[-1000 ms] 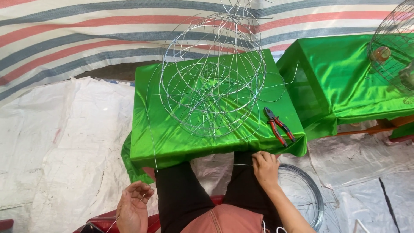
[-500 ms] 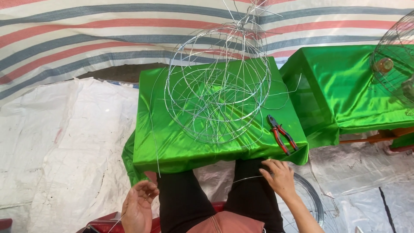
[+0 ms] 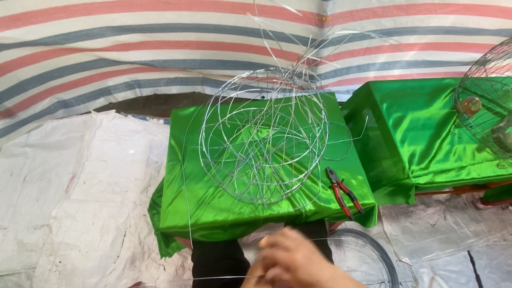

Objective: The person constructs a wire frame by bending, twisting, and cutting silver-colored wire, using pliers to secure connections and trim excess material.

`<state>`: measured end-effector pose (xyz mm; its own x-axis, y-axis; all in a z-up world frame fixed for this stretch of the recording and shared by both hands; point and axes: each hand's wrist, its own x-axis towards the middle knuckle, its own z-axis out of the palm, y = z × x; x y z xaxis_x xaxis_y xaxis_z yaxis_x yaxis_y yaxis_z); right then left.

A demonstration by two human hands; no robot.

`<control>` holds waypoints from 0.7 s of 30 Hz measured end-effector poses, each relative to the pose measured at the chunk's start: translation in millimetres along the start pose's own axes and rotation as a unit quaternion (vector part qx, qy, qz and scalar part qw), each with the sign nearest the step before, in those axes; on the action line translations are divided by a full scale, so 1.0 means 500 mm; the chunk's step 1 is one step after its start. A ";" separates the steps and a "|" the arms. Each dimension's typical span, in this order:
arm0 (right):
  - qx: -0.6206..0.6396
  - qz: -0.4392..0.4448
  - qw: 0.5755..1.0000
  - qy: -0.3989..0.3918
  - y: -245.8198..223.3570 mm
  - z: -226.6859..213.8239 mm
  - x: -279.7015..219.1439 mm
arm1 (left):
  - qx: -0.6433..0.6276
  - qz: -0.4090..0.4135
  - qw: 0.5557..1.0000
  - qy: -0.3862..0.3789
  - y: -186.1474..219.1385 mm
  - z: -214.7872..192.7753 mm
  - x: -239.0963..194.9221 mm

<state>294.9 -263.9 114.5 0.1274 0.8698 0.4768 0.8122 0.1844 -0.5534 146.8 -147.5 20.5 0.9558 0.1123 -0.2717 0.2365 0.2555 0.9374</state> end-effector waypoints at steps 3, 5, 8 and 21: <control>0.050 -0.019 0.998 -0.044 -0.039 0.050 0.028 | -0.024 -0.023 0.999 -0.008 0.008 -0.005 0.019; 0.092 -0.002 0.996 -0.019 -0.045 0.063 0.022 | -0.043 -0.040 0.998 -0.008 0.007 -0.020 0.024; 0.161 0.026 0.986 0.025 -0.019 0.080 -0.003 | -0.086 -0.078 0.993 -0.011 -0.006 -0.037 0.029; 0.192 0.182 0.962 -0.071 -0.062 -0.079 0.014 | -0.094 0.186 0.974 -0.091 -0.077 -0.065 0.070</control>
<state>293.3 -281.6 162.0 0.2617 0.9576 0.1205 0.4557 -0.0126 -0.8900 165.3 -122.4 -32.2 0.9884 0.0627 0.1384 -0.1519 0.4030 0.9025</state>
